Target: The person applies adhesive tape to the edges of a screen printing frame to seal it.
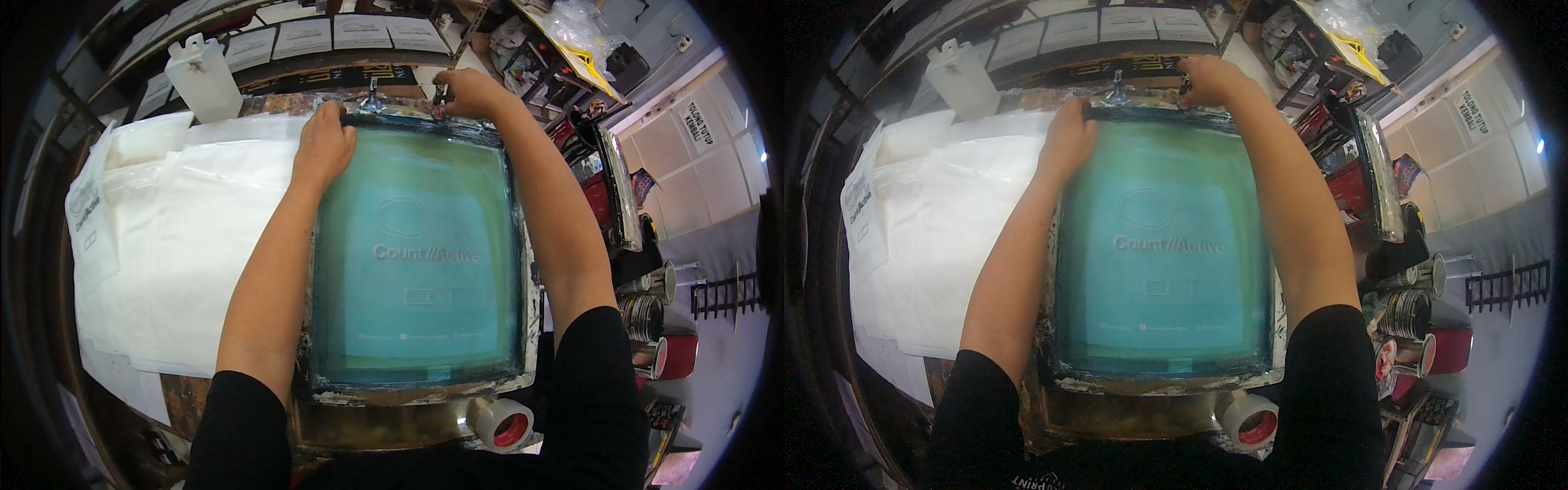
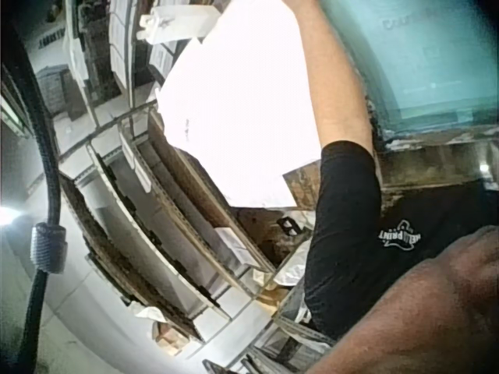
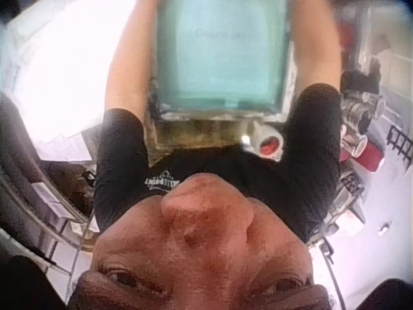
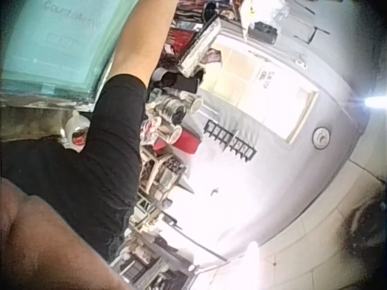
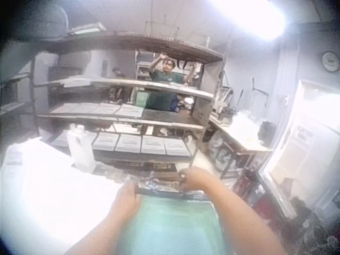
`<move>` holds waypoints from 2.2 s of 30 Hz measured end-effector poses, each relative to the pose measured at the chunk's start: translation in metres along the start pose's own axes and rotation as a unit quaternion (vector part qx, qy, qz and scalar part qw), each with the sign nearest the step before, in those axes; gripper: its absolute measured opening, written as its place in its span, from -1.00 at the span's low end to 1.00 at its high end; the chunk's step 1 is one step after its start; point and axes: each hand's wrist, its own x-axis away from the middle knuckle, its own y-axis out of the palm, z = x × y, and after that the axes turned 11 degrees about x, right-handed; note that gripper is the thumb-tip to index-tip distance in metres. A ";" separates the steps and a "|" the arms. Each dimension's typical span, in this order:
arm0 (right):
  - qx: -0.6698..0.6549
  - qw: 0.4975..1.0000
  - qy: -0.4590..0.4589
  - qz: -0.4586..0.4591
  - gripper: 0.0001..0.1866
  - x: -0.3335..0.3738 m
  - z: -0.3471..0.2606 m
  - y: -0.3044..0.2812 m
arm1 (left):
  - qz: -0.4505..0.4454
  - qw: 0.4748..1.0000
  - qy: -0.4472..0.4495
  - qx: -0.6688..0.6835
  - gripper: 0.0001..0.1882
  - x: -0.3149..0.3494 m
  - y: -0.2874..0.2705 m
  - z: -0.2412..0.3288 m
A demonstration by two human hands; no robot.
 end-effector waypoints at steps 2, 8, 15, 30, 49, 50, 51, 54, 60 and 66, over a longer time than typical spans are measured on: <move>-0.069 0.995 -0.002 0.070 -0.32 0.004 -0.004 0.000 | -0.007 1.000 -0.016 -0.005 -0.69 0.001 -0.001 -0.001; 0.059 0.979 -0.121 0.152 -0.60 -0.003 0.013 0.015 | -0.007 1.000 0.007 -0.006 -0.68 -0.002 0.002 0.000; 0.054 0.996 -0.046 0.057 -0.70 -0.018 -0.006 0.011 | -0.002 1.000 0.008 -0.014 -0.69 0.000 0.001 -0.006; -0.232 0.954 0.130 0.141 -0.59 0.024 -0.012 0.068 | -0.005 0.999 0.013 -0.031 -0.63 0.002 0.000 0.004; -0.030 0.951 -0.123 0.282 -0.45 0.011 0.018 0.045 | -0.003 0.999 0.026 -0.043 -0.63 0.001 0.003 0.004; 0.006 0.964 -0.142 0.223 -0.61 0.006 0.019 0.041 | 0.008 0.998 0.031 -0.054 -0.63 0.002 0.004 0.002; 0.020 0.974 -0.136 0.180 -0.66 0.002 0.016 0.034 | 0.009 0.998 0.030 -0.052 -0.64 0.003 0.004 0.000; 0.074 0.986 -0.104 0.105 -0.80 -0.013 0.007 0.024 | 0.009 0.998 0.034 -0.046 -0.64 0.004 0.002 -0.003; -0.032 0.973 0.209 0.095 -0.74 -0.045 -0.011 0.043 | 0.012 0.997 0.049 -0.054 -0.65 0.004 0.002 0.000; -0.084 0.981 0.171 -0.047 -0.70 -0.061 0.018 0.045 | 0.007 0.998 0.044 -0.046 -0.66 0.000 0.007 0.000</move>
